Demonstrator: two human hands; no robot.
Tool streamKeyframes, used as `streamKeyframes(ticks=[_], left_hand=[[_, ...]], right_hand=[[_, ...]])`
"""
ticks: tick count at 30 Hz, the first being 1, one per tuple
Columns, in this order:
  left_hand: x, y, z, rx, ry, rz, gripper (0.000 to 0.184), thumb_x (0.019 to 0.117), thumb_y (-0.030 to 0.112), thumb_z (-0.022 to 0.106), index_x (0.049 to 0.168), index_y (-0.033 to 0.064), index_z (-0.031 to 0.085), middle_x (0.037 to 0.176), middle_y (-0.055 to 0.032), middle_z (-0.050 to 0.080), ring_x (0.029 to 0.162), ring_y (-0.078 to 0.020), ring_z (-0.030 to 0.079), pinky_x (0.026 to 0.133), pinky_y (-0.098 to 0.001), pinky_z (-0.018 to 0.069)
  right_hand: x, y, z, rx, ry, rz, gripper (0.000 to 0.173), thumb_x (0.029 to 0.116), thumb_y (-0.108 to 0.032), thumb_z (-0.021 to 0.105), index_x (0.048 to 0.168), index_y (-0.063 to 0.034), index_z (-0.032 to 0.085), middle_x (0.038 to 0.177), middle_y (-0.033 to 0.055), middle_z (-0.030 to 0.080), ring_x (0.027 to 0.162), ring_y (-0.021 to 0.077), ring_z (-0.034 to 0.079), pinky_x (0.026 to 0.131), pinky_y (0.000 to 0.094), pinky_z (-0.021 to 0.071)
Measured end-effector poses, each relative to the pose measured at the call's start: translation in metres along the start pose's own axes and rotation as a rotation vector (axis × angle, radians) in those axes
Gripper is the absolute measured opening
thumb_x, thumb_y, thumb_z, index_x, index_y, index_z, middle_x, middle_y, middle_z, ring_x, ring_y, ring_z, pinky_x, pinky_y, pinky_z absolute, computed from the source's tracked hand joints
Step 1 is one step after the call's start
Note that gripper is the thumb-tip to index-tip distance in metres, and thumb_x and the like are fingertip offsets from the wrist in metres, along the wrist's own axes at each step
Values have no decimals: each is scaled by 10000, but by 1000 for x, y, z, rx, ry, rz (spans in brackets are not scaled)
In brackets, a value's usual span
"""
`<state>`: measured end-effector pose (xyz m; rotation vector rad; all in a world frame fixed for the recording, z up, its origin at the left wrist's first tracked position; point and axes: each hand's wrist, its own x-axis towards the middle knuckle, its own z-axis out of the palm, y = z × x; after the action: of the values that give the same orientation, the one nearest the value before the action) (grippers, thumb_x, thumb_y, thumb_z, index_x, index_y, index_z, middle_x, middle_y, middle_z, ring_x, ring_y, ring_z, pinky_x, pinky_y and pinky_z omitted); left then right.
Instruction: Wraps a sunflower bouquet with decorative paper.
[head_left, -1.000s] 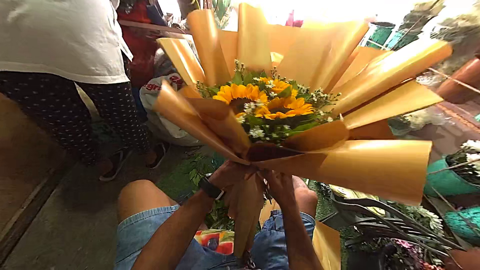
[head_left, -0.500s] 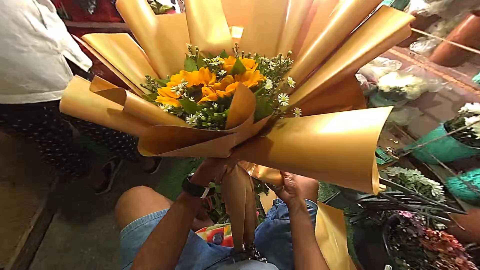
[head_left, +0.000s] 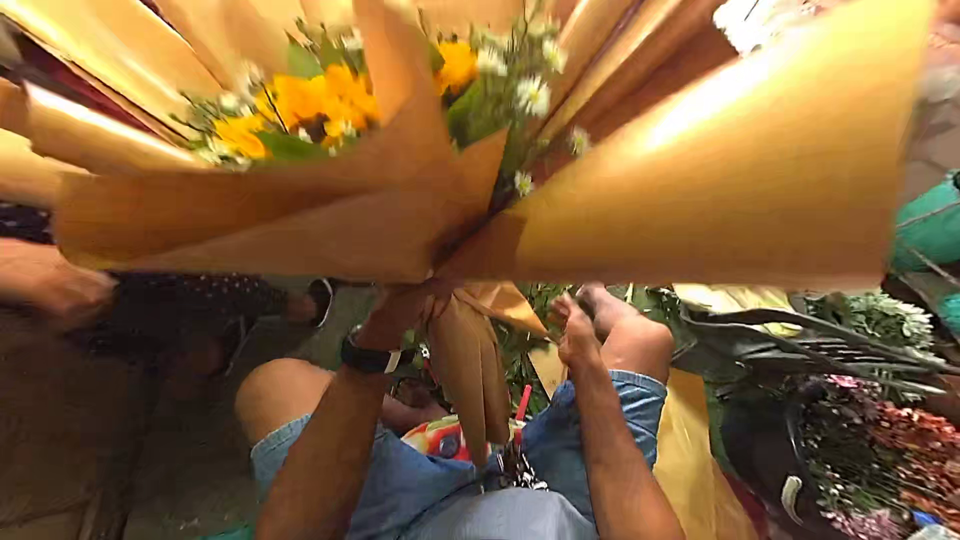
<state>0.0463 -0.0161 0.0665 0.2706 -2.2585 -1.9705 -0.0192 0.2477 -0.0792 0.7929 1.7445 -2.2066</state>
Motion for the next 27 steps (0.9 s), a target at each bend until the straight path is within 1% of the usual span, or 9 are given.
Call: streamKeyframes(ticks=[3,6,10,12,14,19,22,24,27], left_hand=[[21,-9,-2,-29,33,115,339,940,159,735,1246,71,619,1096,12,689,988,-42,647,901,-272,556],[55,-9,-3,-131,114,361,467,844,130,828,1244,54,600,1132,13,709,1065,-94,675,972,-322,573],[78,-11,-19,5,152,491,537,836,133,836,1290,34,566,1205,2,687,1160,-115,649,1041,-341,545],[74,-20,-30,135,108,424,449,895,161,785,1294,109,586,1178,63,671,1096,-38,646,984,-262,551],[76,-35,-35,205,119,308,362,915,221,774,1238,172,617,1057,92,667,896,-7,647,819,-228,575],[94,-80,-29,143,138,70,153,889,163,749,1026,147,683,804,116,675,651,-11,617,630,-221,563],[99,-97,-20,107,104,89,99,880,107,752,973,117,723,816,113,726,708,-2,672,694,-209,591],[106,-96,-11,123,78,5,154,882,109,756,1023,73,704,882,86,730,813,-1,685,789,-212,590],[115,-98,2,218,113,-55,179,897,6,710,1043,-85,657,845,4,674,757,31,607,755,-165,541]], right_hand=[[21,-31,-2,4,4,-110,420,1088,-406,452,1317,-75,573,1207,72,632,1052,198,607,874,435,517],[62,-41,-9,-26,63,-180,442,1061,-425,519,1331,-81,586,1223,64,678,1047,191,654,848,420,544],[122,-4,-19,-92,230,-117,429,1045,-396,562,1300,-53,595,1127,89,702,928,194,660,777,407,540],[137,40,-22,-197,231,-50,457,1043,-394,546,1305,-23,597,1172,151,672,976,263,647,821,486,541],[142,86,-14,-314,176,23,476,1039,-434,533,1285,-34,608,1191,190,658,1003,320,643,826,534,537],[205,127,32,-543,111,126,368,1039,-311,597,1254,-23,674,1222,224,679,1160,359,639,1014,553,487],[260,157,45,-526,84,42,381,987,-340,662,1221,-43,708,1170,196,708,1072,321,671,938,533,524],[282,152,52,-422,97,144,438,982,-266,686,1312,15,628,1269,218,653,1137,303,633,974,484,500],[291,143,67,-328,194,181,440,1016,-151,622,1388,69,539,1379,246,587,1229,311,603,1032,454,488]])
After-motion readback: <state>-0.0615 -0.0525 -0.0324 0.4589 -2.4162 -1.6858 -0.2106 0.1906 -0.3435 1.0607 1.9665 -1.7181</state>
